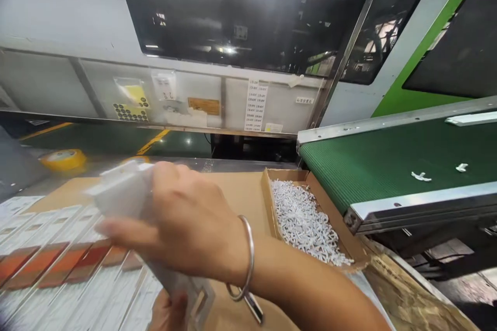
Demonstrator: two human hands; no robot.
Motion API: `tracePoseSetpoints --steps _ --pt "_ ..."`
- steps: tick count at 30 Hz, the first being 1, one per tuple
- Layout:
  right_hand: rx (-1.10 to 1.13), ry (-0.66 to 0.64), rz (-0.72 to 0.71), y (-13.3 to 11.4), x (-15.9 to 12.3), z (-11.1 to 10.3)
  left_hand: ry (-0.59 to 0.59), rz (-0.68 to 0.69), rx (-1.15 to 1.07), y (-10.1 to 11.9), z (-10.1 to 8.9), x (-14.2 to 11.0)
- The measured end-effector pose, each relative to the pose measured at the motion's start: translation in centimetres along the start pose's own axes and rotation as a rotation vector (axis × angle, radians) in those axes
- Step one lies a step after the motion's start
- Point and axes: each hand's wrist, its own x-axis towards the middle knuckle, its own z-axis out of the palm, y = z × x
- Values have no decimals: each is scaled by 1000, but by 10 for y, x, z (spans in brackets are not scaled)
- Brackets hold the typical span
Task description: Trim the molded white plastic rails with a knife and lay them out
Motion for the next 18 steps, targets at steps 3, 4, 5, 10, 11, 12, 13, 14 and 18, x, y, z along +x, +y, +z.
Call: tracePoseSetpoints --steps 3,4,5,10,11,12,13,14,18 --pt "64 42 147 45 -33 52 -63 -35 -259 3 -21 -8" --pt "-58 35 278 64 -50 72 -63 -69 -334 9 -28 -10" --pt "-112 23 360 81 -69 93 -39 -109 -389 16 -35 -10" --pt "-198 -52 590 136 -162 177 162 -218 -547 53 -57 -4" --pt "-190 -54 606 139 -174 185 174 -234 -593 57 -60 -3" --pt "-175 -50 614 140 -184 190 183 -248 -642 59 -63 -1" --pt "-153 -43 615 138 -191 192 189 -254 -687 61 -67 0" --pt "-122 -33 609 134 -196 192 194 -252 -728 60 -70 1" --pt "49 -13 529 93 -207 175 122 -195 -908 52 -87 3"
